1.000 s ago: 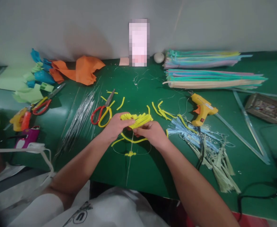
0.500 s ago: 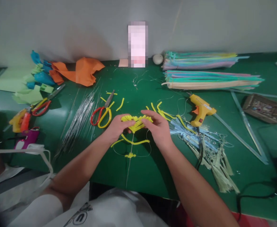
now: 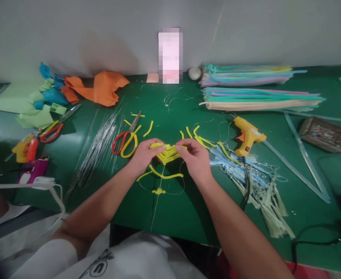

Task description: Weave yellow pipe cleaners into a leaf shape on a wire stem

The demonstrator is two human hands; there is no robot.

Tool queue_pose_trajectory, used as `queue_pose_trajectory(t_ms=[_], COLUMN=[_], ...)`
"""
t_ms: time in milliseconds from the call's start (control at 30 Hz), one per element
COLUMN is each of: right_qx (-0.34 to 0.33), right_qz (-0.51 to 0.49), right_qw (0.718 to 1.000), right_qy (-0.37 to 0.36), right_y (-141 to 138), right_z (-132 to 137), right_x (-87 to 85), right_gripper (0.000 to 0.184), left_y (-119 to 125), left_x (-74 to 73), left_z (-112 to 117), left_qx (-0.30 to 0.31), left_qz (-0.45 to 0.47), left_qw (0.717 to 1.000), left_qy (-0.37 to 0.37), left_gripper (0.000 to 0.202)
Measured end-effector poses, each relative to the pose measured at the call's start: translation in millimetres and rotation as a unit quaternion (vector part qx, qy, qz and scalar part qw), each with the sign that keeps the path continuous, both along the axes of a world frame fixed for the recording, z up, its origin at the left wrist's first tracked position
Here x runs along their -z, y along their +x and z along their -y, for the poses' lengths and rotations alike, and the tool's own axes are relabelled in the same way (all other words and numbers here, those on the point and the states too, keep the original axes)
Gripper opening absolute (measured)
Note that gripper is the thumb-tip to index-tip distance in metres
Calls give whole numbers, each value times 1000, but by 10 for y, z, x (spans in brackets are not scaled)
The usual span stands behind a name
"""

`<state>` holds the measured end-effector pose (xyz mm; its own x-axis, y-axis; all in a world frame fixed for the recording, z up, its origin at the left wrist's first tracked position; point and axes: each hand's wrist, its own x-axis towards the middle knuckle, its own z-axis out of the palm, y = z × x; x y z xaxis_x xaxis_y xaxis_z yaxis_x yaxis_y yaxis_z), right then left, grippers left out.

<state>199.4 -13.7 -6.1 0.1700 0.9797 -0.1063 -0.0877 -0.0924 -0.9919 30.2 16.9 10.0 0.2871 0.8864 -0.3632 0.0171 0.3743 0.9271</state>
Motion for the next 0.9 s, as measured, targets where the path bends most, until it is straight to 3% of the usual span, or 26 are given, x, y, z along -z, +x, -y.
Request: queue_pose_trajectory(t_ms=[167, 367, 533, 733, 833, 900], right_qx=[-4, -32, -55, -35, -12, 30], right_qz=[9, 58, 50, 22, 87, 192], right_qw=[1000, 997, 995, 997, 996, 980], right_qy=[-2, -27, -66, -66, -20, 35], right_y=[-11, -2, 12, -23, -23, 25], right_z=[-3, -10, -9, -3, 3, 0], right_x=[20, 76, 96, 62, 16, -17], right_gripper=[11, 16, 19, 21, 22, 21], left_y=[-24, -4, 5, -3, -18, -36], left_x=[25, 56, 57, 90, 110, 116], left_z=[-6, 13, 28, 25, 31, 40], left_qx=[-13, -11, -14, -19, -16, -5], left_qz=[-48, -71, -62, -13, -53, -105], left_qw=[994, 986, 986, 991, 983, 971], left_qy=[99, 150, 156, 132, 177, 217], left_gripper=[22, 14, 14, 20, 16, 13])
